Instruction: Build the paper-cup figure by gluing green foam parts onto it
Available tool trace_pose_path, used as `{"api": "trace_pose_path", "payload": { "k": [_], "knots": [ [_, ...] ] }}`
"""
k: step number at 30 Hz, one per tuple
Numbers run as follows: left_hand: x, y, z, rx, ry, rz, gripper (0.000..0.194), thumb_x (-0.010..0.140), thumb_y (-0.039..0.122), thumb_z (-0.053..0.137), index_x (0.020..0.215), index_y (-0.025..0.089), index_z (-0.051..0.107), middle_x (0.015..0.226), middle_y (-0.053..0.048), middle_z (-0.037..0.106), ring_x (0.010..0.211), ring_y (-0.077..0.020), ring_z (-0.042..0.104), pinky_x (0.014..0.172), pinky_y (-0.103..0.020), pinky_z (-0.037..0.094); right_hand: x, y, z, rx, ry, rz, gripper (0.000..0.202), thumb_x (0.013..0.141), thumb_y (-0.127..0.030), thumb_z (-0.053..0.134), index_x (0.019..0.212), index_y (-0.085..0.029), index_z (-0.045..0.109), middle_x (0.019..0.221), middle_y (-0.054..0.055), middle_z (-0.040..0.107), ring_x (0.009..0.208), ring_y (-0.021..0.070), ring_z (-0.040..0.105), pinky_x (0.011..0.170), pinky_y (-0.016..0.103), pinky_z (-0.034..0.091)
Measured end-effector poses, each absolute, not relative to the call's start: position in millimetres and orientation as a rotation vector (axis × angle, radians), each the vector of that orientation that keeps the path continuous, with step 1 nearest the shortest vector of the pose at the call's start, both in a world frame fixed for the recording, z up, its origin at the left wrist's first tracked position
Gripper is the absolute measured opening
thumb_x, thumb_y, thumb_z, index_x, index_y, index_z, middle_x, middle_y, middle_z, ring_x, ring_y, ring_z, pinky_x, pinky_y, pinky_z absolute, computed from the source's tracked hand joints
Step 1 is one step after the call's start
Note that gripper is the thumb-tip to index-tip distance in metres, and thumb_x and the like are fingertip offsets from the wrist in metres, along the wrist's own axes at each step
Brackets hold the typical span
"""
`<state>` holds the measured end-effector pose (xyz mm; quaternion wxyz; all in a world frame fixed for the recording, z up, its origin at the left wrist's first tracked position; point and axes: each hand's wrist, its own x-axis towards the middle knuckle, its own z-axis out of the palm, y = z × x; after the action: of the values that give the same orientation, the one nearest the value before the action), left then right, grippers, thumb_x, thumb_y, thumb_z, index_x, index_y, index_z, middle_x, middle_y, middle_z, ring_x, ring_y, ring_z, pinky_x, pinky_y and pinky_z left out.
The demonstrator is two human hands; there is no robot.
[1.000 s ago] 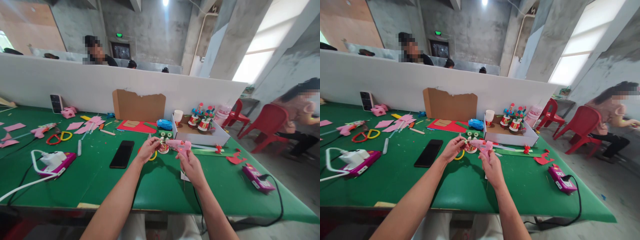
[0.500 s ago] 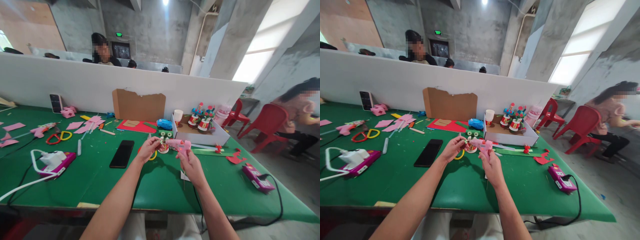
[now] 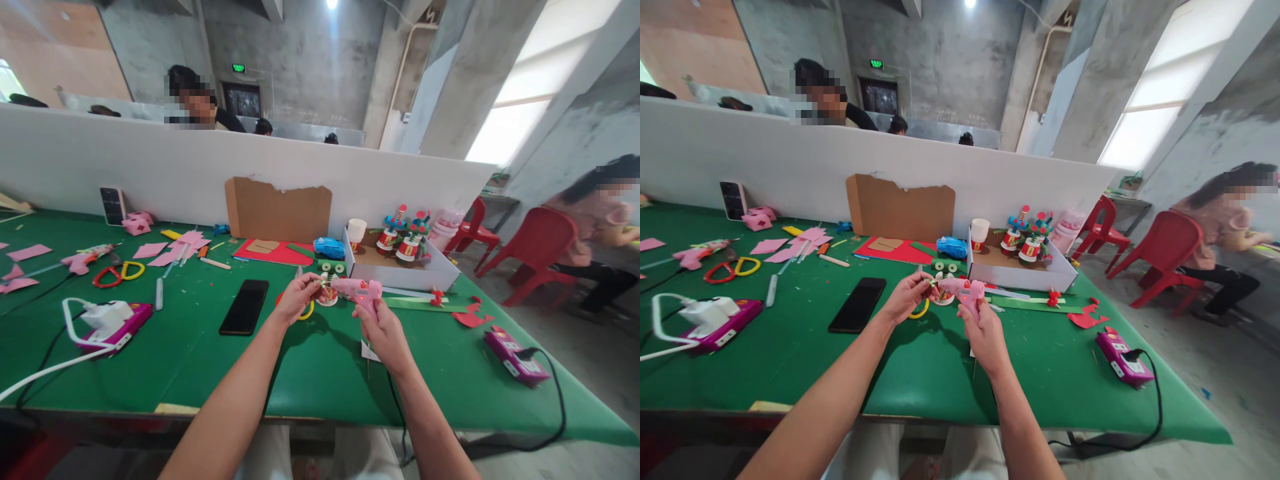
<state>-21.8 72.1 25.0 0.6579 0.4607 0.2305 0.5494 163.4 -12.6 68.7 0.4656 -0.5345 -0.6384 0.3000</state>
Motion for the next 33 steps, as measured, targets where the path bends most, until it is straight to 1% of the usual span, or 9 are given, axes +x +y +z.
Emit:
{"api": "trace_pose_path", "payload": {
  "k": [12, 21, 33],
  "knots": [
    [-21.4, 71.6, 25.3, 1.050, 0.542, 1.231, 0.044, 0.063, 0.046, 0.082, 0.083, 0.014, 0.058, 0.066, -0.003, 0.069, 0.055, -0.0123, 0.063, 0.061, -0.025, 0.049, 165.0, -13.9, 69.6, -1.338, -1.607, 0.693, 0.031, 0.083, -0.049, 0.047, 0.077, -0.020, 0.053, 0.048, -0.005, 0.045, 0.040, 0.0111, 0.040, 0.042, 0.024, 0.034],
    [-21.2, 71.5, 26.1, 1.053, 0.542, 1.227, 0.043, 0.065, 0.045, 0.081, 0.083, 0.013, 0.058, 0.066, -0.003, 0.069, 0.055, -0.0121, 0.063, 0.061, -0.025, 0.049, 165.1, -13.2, 68.8, -1.340, -1.594, 0.688, 0.032, 0.083, -0.051, 0.048, 0.076, -0.020, 0.054, 0.049, -0.004, 0.048, 0.042, 0.0120, 0.043, 0.043, 0.025, 0.035],
    [-22.1, 71.3, 26.0, 1.055, 0.535, 1.225, 0.042, 0.066, 0.044, 0.080, 0.083, 0.013, 0.058, 0.067, -0.004, 0.069, 0.056, -0.0121, 0.063, 0.061, -0.025, 0.049, 163.8, -13.4, 69.5, -1.320, -1.560, 0.701, 0.036, 0.081, -0.055, 0.051, 0.074, -0.020, 0.055, 0.047, -0.005, 0.045, 0.040, 0.0111, 0.041, 0.041, 0.024, 0.033]
  ]
}}
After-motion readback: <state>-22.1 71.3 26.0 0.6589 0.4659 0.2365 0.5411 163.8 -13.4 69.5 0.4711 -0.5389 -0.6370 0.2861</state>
